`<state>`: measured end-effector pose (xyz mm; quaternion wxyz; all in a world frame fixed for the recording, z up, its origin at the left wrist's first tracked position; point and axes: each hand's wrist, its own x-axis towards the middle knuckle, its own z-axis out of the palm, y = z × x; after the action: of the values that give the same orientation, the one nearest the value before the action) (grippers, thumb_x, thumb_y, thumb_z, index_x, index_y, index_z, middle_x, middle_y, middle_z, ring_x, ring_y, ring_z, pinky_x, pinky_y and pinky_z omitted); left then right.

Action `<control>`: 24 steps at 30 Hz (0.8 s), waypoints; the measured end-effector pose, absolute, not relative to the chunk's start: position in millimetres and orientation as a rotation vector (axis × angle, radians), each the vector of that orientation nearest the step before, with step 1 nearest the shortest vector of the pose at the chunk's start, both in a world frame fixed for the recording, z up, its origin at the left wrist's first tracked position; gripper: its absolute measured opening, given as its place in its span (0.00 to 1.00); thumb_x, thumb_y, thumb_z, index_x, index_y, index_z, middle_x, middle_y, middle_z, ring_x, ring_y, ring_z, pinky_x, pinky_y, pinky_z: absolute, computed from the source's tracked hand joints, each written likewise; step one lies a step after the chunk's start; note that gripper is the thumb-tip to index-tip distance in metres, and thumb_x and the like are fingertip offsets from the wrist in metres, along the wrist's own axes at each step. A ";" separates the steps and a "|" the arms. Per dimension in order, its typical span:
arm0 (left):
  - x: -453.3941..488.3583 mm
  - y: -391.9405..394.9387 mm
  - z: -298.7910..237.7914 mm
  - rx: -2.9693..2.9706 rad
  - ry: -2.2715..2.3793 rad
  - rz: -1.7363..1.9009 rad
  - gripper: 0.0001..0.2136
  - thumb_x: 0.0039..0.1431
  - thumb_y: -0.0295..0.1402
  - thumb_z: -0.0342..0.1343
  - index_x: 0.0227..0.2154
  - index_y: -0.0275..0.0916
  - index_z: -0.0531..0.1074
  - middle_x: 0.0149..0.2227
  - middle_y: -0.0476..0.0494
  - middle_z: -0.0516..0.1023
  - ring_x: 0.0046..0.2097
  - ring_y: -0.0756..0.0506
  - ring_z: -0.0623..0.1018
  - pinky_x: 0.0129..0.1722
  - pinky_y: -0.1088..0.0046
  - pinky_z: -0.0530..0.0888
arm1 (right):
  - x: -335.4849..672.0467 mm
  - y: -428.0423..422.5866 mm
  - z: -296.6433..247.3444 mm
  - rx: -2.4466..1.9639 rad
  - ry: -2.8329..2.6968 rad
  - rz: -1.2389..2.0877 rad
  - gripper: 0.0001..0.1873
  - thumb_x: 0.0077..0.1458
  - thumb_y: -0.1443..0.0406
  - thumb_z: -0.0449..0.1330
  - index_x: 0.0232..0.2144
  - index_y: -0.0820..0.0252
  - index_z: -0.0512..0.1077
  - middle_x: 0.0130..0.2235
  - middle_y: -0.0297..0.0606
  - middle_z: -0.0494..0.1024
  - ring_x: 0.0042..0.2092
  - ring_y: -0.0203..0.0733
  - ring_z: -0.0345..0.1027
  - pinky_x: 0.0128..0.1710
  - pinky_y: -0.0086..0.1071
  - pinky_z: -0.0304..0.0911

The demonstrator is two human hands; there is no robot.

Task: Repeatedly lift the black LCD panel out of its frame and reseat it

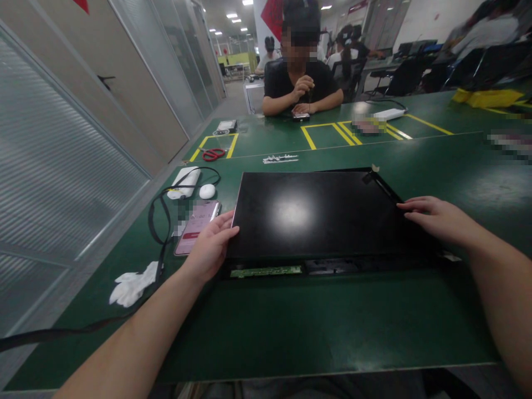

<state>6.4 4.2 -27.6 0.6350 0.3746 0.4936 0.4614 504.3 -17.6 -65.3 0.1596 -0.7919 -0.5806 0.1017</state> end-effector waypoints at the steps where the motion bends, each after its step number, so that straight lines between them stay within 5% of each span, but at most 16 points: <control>1: 6.8 4.0 -27.7 0.858 1.129 1.057 0.24 0.49 0.20 0.64 0.52 0.35 0.75 0.44 0.40 0.86 0.46 0.41 0.84 0.38 0.72 0.80 | 504.0 -17.5 -64.8 -2.273 -1.652 0.299 0.20 0.47 0.57 0.58 0.40 0.54 0.82 0.53 0.44 0.78 0.49 0.52 0.75 0.54 0.43 0.69; 9: 6.8 5.1 -30.3 0.913 1.108 1.066 0.21 0.48 0.23 0.66 0.47 0.38 0.76 0.42 0.42 0.86 0.45 0.40 0.84 0.40 0.69 0.80 | 499.8 -17.6 -60.2 -2.292 -1.604 0.349 0.20 0.46 0.57 0.58 0.41 0.54 0.82 0.55 0.44 0.77 0.51 0.53 0.74 0.57 0.44 0.67; 14: 0.6 7.5 -31.3 1.039 1.162 1.047 0.21 0.46 0.26 0.69 0.46 0.38 0.78 0.48 0.39 0.84 0.52 0.37 0.81 0.51 0.64 0.78 | 496.1 -17.9 -55.6 -2.294 -1.582 0.376 0.19 0.47 0.58 0.58 0.39 0.55 0.81 0.55 0.44 0.77 0.53 0.53 0.73 0.57 0.43 0.67; 19: -8.1 12.1 -38.9 1.353 1.414 1.049 0.18 0.44 0.31 0.71 0.42 0.39 0.81 0.68 0.36 0.66 0.63 0.30 0.71 0.61 0.56 0.71 | 496.1 -17.8 -54.2 -2.264 -1.546 0.421 0.19 0.45 0.58 0.59 0.39 0.55 0.81 0.54 0.44 0.78 0.52 0.53 0.74 0.56 0.44 0.68; 24: -13.6 18.2 -56.6 1.708 1.507 0.848 0.20 0.53 0.36 0.64 0.50 0.39 0.77 0.70 0.32 0.59 0.69 0.31 0.63 0.65 0.50 0.64 | 502.7 -15.9 -57.7 -2.205 -1.555 0.435 0.18 0.42 0.57 0.60 0.36 0.53 0.81 0.51 0.44 0.80 0.53 0.54 0.73 0.57 0.46 0.67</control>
<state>-13.6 18.2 -56.6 0.3483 0.6589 0.5811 0.3269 502.7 -15.9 -57.7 0.2029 -0.7900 -0.5571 0.1560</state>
